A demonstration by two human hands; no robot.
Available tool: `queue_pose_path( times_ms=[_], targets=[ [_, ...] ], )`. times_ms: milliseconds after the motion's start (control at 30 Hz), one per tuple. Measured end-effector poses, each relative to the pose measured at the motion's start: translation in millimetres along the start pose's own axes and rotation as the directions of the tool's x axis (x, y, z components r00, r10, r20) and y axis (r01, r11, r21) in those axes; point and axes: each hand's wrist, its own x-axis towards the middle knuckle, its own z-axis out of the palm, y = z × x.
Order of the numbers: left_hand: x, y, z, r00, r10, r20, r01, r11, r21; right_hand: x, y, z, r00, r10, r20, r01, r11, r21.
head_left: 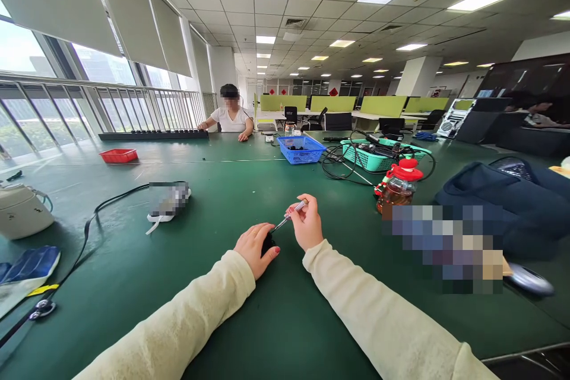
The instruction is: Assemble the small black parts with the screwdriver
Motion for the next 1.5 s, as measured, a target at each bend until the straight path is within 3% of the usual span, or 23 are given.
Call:
queue_pose_path(
  times_ms=[100, 333, 933, 1067, 1267, 1500],
  targets=[
    [-1, 3, -0.7, 0.997, 0.019, 0.076, -0.020, 1.000, 0.011, 0, -2, -1, 0.999, -0.026, -0.040, 0.026, 1.000, 0.002],
    [0, 14, -12.8, 0.989, -0.046, 0.140, 0.040, 0.998, 0.043, 5, 1, -5, 0.987, 0.018, -0.157, -0.011, 0.999, 0.047],
    [0, 22, -16.7, 0.972, -0.139, 0.187, 0.112, 0.982, 0.151, 3, 3, -3, 0.993, 0.006, -0.116, -0.004, 1.000, 0.013],
    [-5, 27, -19.2, 0.954, -0.222, 0.200, 0.178, 0.961, 0.212, 4, 2, -2, 0.994, -0.024, -0.108, 0.021, 0.999, -0.033],
    [-11, 30, -28.2, 0.919, -0.264, 0.295, 0.186, 0.946, 0.267, 6, -1, -2, 0.992, -0.069, -0.107, 0.063, 0.997, -0.054],
    [-18, 36, -27.5, 0.929, -0.196, 0.314, 0.121, 0.963, 0.242, 5, -3, -2, 0.993, -0.062, -0.104, 0.058, 0.997, -0.047]
  ],
)
